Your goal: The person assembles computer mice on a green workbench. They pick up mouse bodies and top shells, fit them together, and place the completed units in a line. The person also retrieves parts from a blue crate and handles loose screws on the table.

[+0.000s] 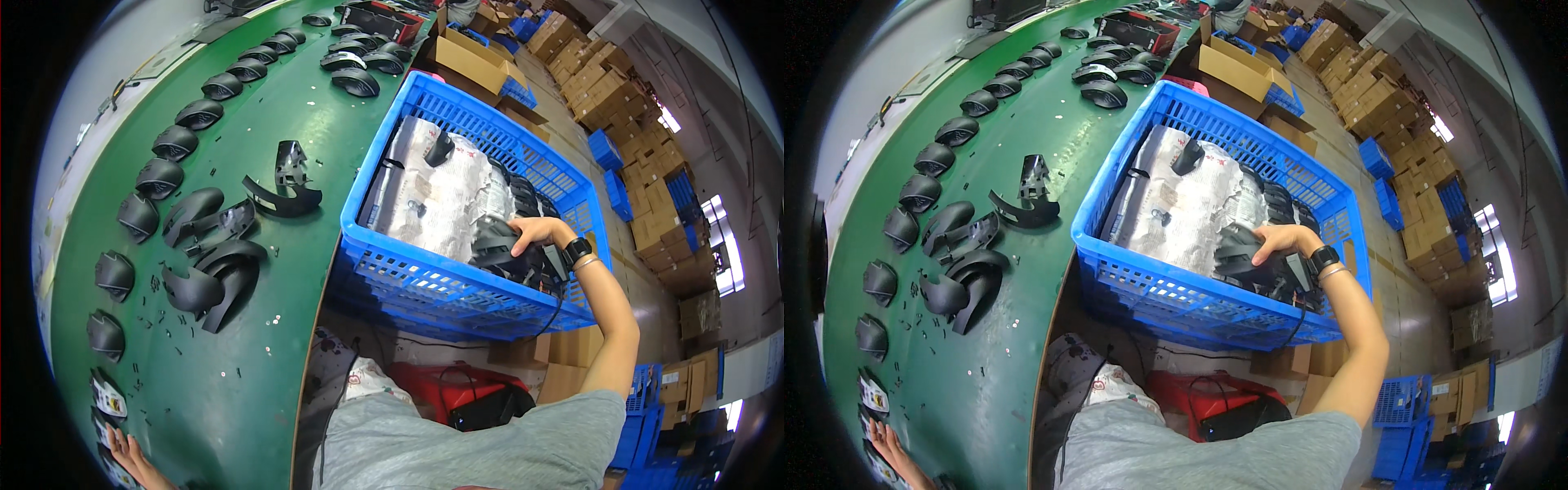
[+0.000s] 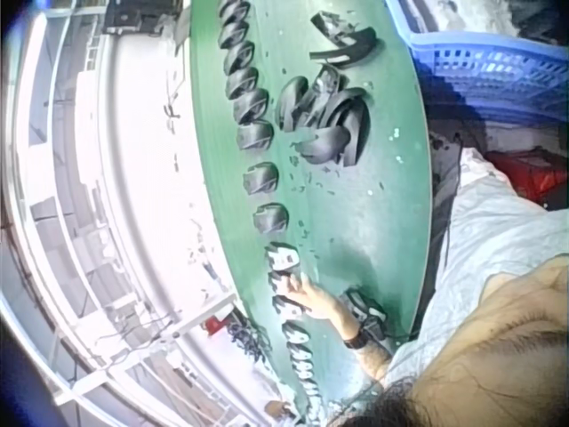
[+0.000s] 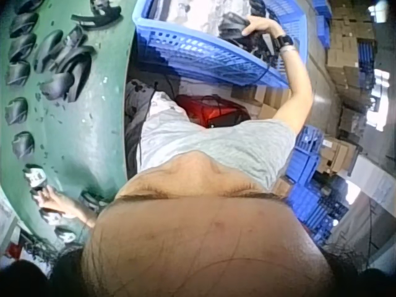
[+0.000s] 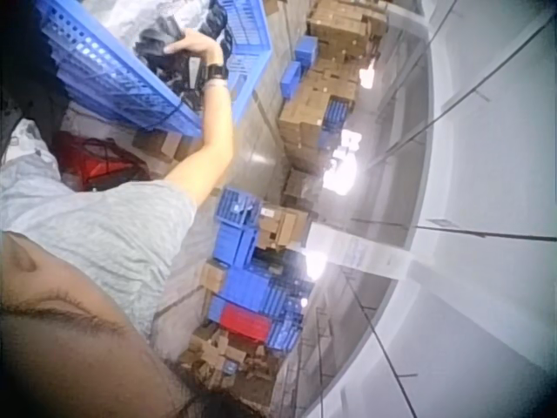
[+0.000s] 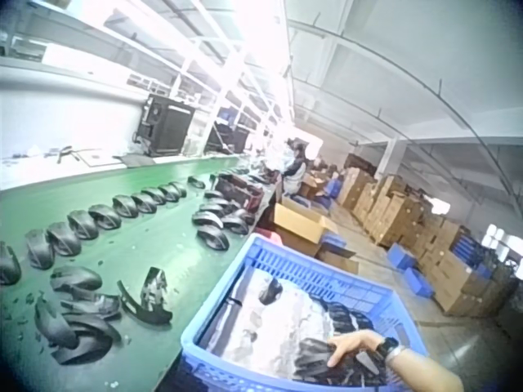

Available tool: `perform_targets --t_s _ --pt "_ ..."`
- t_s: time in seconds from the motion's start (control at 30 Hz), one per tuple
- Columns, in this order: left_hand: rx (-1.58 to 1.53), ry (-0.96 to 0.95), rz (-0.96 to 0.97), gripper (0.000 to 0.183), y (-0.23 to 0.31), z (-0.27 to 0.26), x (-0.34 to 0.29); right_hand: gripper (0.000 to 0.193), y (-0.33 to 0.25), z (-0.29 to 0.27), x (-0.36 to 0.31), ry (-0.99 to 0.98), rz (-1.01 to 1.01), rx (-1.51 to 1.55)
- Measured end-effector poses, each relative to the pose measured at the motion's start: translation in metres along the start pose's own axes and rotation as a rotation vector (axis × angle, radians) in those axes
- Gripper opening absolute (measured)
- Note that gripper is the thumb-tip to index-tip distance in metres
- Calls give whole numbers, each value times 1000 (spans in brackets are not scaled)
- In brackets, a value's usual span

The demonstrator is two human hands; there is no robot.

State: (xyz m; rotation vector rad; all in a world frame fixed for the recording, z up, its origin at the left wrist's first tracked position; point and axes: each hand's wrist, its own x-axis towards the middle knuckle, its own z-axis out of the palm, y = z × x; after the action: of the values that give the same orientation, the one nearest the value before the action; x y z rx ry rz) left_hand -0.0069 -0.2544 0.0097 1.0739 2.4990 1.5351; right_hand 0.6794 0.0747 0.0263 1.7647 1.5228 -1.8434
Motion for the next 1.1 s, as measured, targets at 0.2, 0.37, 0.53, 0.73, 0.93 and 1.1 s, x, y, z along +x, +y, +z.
perform_targets --t_s 0.2,0.37,0.53,0.73,0.93,1.1 --pt "-54 -16 -24 38 -2 0 -3 77 10 21 19 -207 312 -71" --pt "-37 -3 -77 39 0 2 -4 74 34 9 32 -301 269 -201" --pt "-9 5 -153 40 -2 -3 -8 67 46 6 41 -386 315 -212" --pt "-25 -6 -206 42 -2 -6 -11 69 40 8 40 -363 261 -261" --pt "-104 7 -216 44 -7 -2 -11 99 89 -6 49 -38 267 -481" --pt "-76 31 -224 46 -1 -4 -16 96 63 11 30 -47 291 -77"
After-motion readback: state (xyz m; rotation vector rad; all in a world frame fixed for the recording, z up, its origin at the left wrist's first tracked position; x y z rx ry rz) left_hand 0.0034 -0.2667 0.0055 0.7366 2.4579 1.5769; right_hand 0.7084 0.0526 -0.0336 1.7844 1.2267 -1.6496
